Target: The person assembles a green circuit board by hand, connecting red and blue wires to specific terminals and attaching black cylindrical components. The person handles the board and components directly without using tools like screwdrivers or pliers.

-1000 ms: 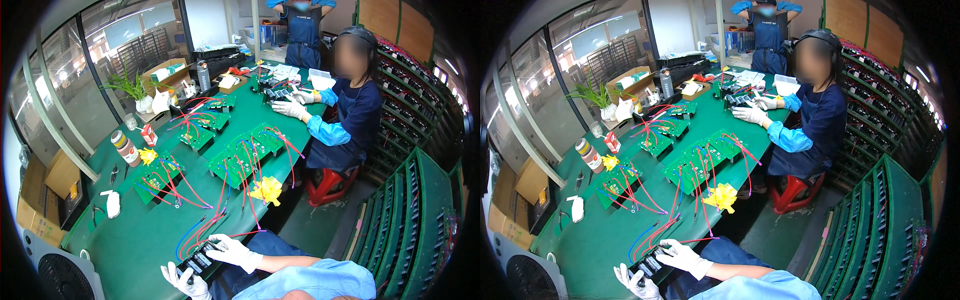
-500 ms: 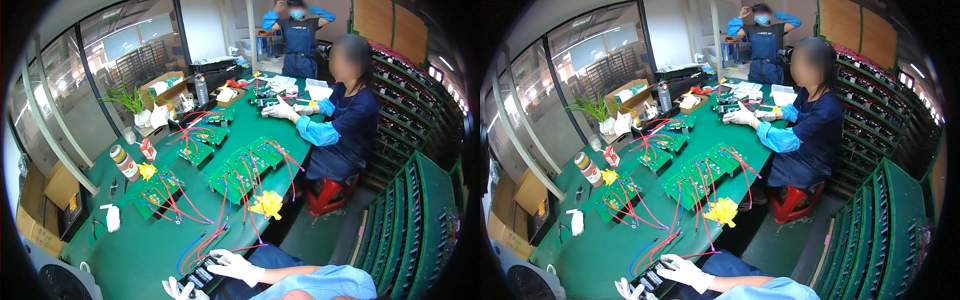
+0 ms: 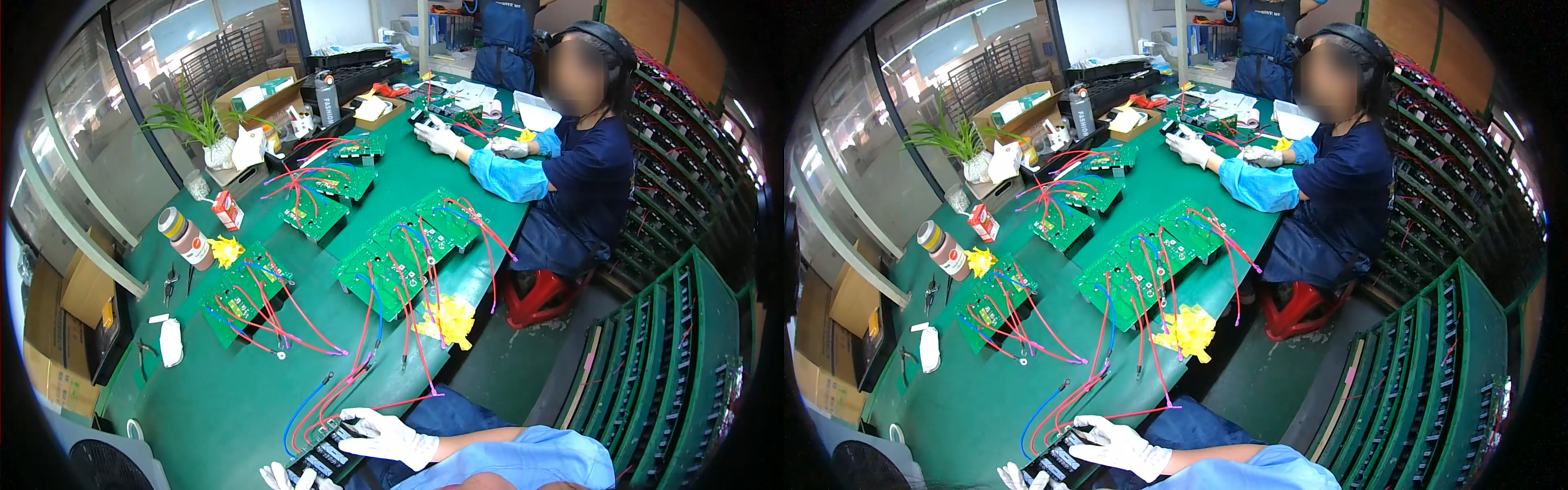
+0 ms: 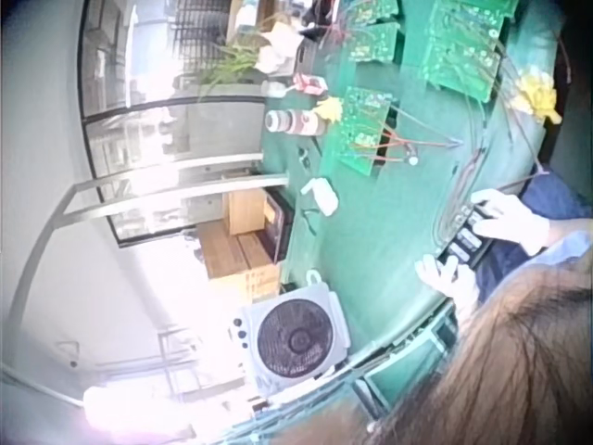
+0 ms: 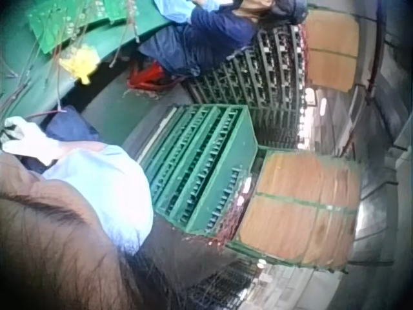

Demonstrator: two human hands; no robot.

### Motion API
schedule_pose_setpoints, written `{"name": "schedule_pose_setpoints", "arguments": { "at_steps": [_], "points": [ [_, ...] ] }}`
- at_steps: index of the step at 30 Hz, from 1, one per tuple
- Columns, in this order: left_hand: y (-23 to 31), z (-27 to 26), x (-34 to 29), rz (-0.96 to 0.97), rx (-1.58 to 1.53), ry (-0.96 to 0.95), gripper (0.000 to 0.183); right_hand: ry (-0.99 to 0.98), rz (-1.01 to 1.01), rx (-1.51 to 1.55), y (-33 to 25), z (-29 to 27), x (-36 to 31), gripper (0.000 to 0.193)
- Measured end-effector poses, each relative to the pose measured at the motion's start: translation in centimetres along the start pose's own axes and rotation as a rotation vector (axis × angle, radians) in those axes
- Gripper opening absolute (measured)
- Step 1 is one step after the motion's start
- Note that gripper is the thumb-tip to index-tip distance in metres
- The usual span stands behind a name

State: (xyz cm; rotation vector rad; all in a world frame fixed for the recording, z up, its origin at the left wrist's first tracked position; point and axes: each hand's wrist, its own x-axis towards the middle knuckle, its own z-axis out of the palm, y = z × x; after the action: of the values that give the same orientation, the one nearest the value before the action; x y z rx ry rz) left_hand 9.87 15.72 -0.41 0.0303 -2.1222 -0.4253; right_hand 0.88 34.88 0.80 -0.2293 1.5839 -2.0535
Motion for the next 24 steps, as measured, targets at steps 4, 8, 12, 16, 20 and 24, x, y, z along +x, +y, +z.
{"name": "schedule_pose_setpoints", "arguments": {
  "at_steps": [4,8,12,16,20,24],
  "points": [
    [-1.0,1.4,0.3,0.072,0.043,0.156,0.027,-0.012,0.009,-0.050,0.2,-0.1,0.2,0.066],
    [-1.0,0.3,0.2,0.066,0.085,0.045,0.030,0.007,0.063,-0.116,-0.3,0.1,0.5,0.065],
    [-0.9,-1.6,0.3,0.028,0.055,-0.074,0.025,0.021,-0.050,-0.100,0.5,0.5,-0.9,0.067],
    [3.1,-2.3,-0.3,-0.224,-0.006,-0.033,0.032,-0.015,-0.165,0.164,2.8,0.2,-1.8,0.065],
    [2.2,-3.0,-2.8,-0.614,-0.245,-0.026,0.033,-0.085,-0.271,0.367,5.3,0.8,-2.3,0.069],
    [2.1,-3.1,-0.2,-0.105,0.075,-0.218,0.049,-0.037,-0.192,0.382,6.1,1.5,-2.1,0.065]
  ]
}}
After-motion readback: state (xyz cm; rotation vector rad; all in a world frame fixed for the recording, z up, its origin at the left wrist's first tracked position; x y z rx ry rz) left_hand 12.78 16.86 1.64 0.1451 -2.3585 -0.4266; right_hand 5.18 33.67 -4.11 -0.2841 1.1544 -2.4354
